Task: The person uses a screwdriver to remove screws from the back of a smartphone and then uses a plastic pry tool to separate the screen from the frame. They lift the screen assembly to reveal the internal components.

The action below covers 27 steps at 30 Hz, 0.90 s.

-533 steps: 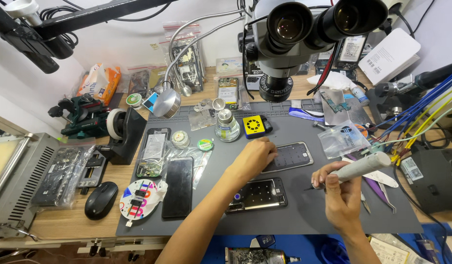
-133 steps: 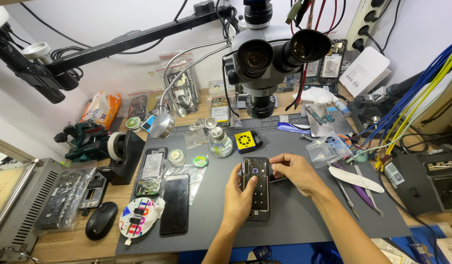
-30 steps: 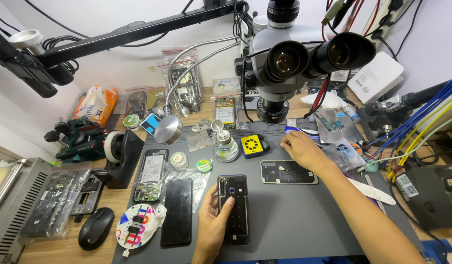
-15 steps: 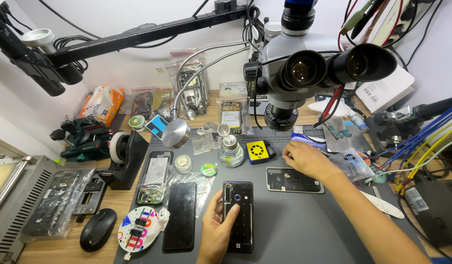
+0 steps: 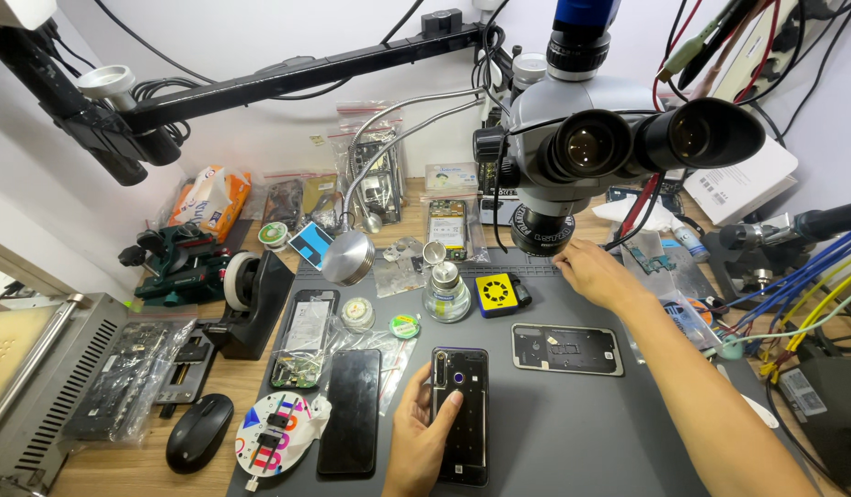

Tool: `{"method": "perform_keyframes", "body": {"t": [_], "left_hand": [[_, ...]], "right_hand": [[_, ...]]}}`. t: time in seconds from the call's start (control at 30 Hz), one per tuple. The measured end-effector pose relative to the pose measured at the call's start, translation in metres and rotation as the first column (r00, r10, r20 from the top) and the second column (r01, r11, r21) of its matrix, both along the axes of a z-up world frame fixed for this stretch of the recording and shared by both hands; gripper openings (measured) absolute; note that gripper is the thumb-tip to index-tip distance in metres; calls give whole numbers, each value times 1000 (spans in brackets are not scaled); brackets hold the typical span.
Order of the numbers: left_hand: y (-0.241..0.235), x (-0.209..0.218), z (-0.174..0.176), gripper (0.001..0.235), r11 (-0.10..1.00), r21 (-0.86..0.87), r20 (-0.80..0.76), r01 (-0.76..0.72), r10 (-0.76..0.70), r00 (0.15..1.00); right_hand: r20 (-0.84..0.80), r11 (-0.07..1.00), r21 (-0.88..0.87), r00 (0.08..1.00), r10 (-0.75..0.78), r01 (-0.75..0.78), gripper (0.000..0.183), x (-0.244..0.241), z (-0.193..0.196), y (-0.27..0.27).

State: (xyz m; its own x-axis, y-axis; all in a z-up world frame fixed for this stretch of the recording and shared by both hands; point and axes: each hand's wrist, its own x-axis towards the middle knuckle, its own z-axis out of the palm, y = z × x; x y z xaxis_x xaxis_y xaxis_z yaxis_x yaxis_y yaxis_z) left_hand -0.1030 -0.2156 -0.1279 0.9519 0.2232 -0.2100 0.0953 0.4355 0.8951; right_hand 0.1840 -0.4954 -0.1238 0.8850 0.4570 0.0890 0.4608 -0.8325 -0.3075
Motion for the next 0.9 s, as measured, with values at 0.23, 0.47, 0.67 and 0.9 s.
{"method": "perform_keyframes", "body": {"t": [0.23, 0.47, 0.67, 0.9], "left_hand": [[-1, -1, 3, 58, 1000, -9, -3, -3, 3, 1000], [6, -8, 6, 62, 988, 77, 142, 131, -141, 980], [5, -20, 36, 79, 903, 45, -8, 427, -427, 904], [8, -31, 28, 119, 820, -141, 551, 555, -401, 732]], "right_hand": [[14, 999, -8, 999, -33, 33, 33, -3, -9, -10], [-363, 859, 463, 931, -40, 218, 42, -145, 74, 41], [-708, 546, 684, 620, 337, 484, 47, -239, 65, 55], [-855, 2, 450, 430, 291, 893, 43, -280, 32, 44]]}}
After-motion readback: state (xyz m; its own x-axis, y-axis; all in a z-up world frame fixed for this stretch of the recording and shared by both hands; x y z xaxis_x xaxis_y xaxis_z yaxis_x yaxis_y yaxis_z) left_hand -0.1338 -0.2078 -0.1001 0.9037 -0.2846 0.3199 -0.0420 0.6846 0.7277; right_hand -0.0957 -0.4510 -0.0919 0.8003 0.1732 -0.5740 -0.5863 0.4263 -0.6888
